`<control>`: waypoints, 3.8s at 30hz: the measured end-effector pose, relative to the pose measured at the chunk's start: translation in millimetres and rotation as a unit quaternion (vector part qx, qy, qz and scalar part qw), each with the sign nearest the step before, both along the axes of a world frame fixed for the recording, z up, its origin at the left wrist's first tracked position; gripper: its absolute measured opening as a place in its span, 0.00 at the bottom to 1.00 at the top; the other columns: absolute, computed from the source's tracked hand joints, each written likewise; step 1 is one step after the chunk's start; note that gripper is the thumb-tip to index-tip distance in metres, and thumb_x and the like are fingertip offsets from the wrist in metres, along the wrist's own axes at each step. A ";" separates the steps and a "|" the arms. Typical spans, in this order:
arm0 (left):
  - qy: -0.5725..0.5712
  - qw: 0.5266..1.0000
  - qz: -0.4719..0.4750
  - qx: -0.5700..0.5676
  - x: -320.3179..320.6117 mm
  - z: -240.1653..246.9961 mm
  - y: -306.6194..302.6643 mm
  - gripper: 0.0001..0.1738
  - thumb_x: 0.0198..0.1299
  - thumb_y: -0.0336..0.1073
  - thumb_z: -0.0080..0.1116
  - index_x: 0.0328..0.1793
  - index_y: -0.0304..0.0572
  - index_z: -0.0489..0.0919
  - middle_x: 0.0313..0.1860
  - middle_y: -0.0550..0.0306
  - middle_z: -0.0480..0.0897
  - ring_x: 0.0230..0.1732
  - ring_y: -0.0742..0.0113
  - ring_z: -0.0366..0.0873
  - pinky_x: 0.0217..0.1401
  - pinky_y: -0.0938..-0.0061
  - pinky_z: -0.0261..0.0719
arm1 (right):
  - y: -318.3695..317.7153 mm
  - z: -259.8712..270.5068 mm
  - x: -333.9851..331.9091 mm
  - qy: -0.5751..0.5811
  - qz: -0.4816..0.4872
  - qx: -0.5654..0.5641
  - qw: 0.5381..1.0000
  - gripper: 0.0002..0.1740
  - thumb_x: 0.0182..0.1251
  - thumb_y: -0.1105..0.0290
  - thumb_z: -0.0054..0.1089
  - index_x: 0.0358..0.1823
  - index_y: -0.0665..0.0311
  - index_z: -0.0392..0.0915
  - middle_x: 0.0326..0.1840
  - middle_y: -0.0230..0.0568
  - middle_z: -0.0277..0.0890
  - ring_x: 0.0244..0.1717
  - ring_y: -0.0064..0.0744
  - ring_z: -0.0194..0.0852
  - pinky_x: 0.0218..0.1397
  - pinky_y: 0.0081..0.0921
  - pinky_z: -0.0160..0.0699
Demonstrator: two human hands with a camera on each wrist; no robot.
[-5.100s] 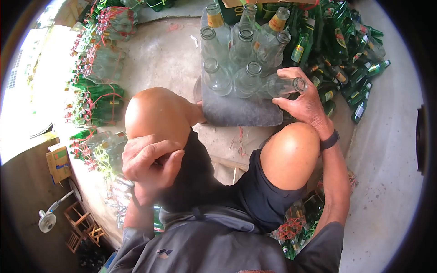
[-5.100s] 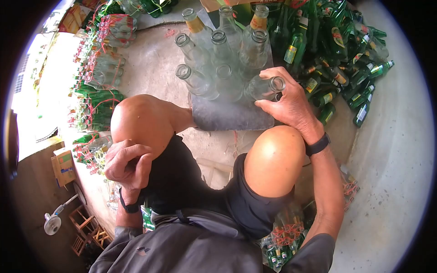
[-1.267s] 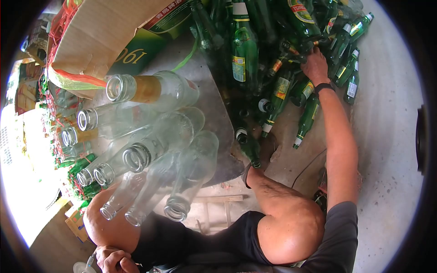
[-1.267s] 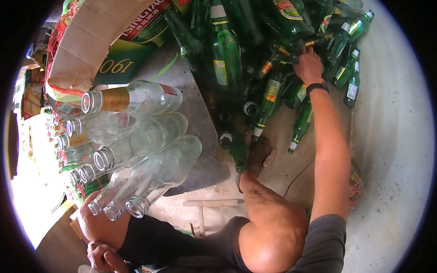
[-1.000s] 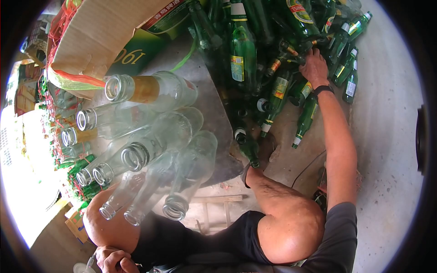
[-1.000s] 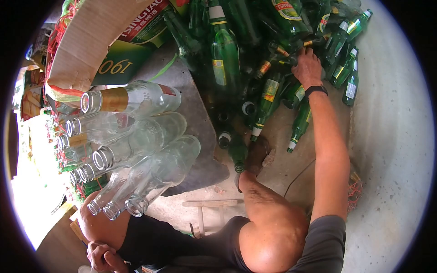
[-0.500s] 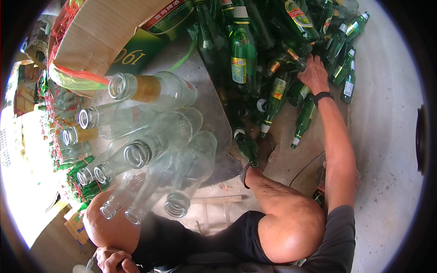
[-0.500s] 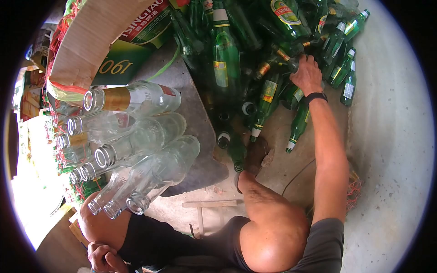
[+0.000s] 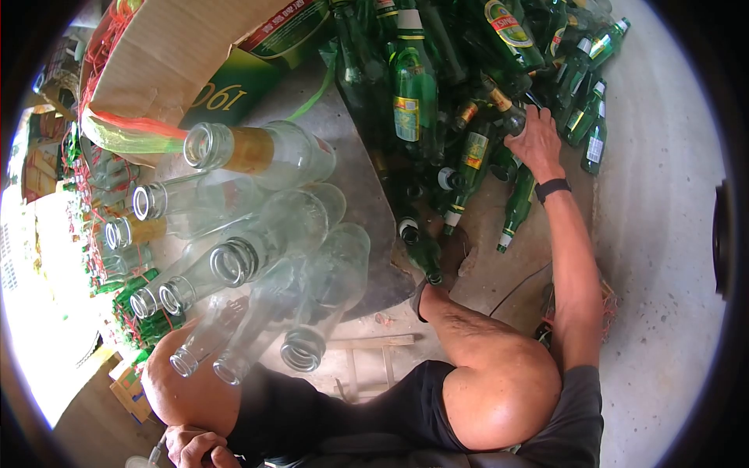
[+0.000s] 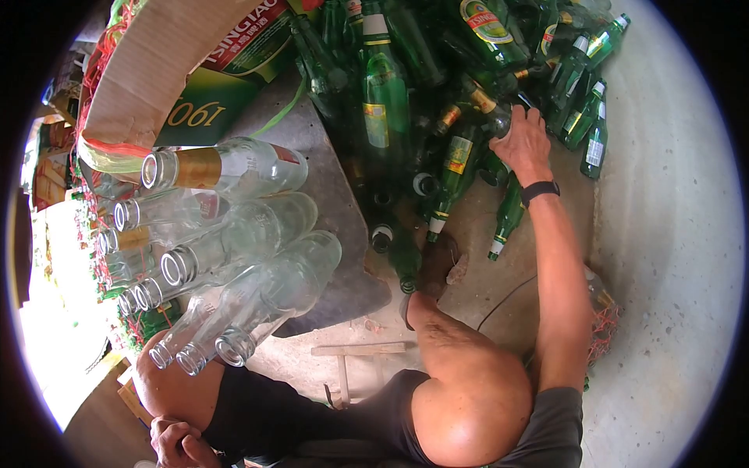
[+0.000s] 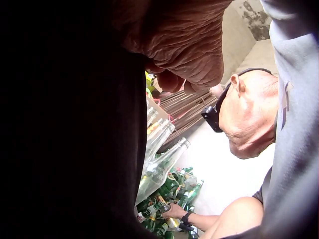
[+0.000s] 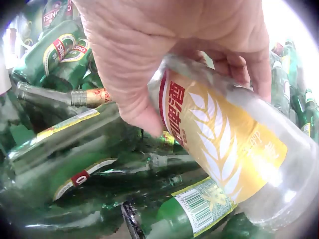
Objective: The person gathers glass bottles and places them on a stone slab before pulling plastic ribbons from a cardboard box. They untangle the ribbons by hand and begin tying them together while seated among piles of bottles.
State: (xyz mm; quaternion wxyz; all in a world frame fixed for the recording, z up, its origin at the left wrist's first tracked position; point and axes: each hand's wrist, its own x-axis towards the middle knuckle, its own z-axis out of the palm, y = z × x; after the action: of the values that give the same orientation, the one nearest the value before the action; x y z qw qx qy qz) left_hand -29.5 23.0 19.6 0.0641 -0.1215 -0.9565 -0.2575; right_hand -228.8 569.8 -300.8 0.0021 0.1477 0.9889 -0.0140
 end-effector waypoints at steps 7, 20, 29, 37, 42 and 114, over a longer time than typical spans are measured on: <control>0.021 1.000 0.008 -0.005 1.1 -4.8 0.1 0.18 0.70 0.45 0.60 0.35 0.37 0.81 0.18 0.57 0.77 0.21 0.62 0.74 0.29 0.68 0.73 | -4.8 13.7 17.9 0.023 -0.001 -0.012 1.000 0.38 0.47 0.64 0.77 0.60 0.65 0.71 0.55 0.53 0.71 0.57 0.58 0.74 0.59 0.48 0.81; 0.067 0.997 0.038 -0.009 35.5 -16.5 -17.5 0.17 0.65 0.45 0.60 0.34 0.38 0.82 0.18 0.57 0.76 0.23 0.62 0.73 0.33 0.67 0.73 | -15.2 41.3 190.8 0.233 -0.220 -0.385 0.866 0.28 0.54 0.73 0.78 0.55 0.67 0.73 0.46 0.38 0.81 0.45 0.29 0.81 0.54 0.29 0.80; 0.091 0.991 0.095 -0.011 59.5 -30.3 -33.3 0.14 0.67 0.40 0.64 0.36 0.34 0.83 0.27 0.56 0.80 0.28 0.65 0.75 0.36 0.72 0.73 | 4.3 25.1 276.8 0.249 -0.323 -0.374 0.833 0.37 0.55 0.71 0.78 0.66 0.69 0.69 0.60 0.45 0.78 0.60 0.36 0.77 0.66 0.34 0.74; 0.086 0.992 0.081 0.033 55.9 -25.9 -16.2 0.07 0.66 0.29 0.58 0.37 0.31 0.82 0.26 0.61 0.75 0.27 0.75 0.69 0.32 0.80 0.63 | 5.2 -19.7 305.2 0.262 -0.354 -0.361 0.822 0.40 0.52 0.67 0.81 0.65 0.70 0.70 0.60 0.47 0.79 0.60 0.40 0.78 0.68 0.36 0.73; 0.082 0.993 0.071 0.052 56.4 -24.4 -7.2 0.05 0.65 0.26 0.58 0.38 0.30 0.82 0.26 0.61 0.75 0.28 0.76 0.68 0.32 0.80 0.62 | -5.6 -45.7 323.6 0.298 -0.344 -0.335 0.825 0.40 0.51 0.62 0.82 0.62 0.71 0.73 0.59 0.50 0.81 0.59 0.44 0.80 0.66 0.38 0.74; -0.064 0.771 0.230 0.591 -29.8 -90.5 -13.4 0.27 0.67 0.38 0.60 0.67 0.25 0.77 0.57 0.43 0.82 0.51 0.59 0.83 0.51 0.67 0.86 | -274.0 457.2 89.4 0.364 0.257 -0.840 0.310 0.08 0.73 0.77 0.58 0.49 0.75 0.76 0.48 0.46 0.79 0.47 0.37 0.82 0.55 0.33 0.87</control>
State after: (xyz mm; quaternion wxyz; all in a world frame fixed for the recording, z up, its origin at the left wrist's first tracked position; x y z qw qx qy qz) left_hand -59.3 9.7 -70.9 0.1191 0.1804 -0.6169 -0.7568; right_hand -139.5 295.8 156.5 -0.2318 -0.2156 0.3337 -0.8879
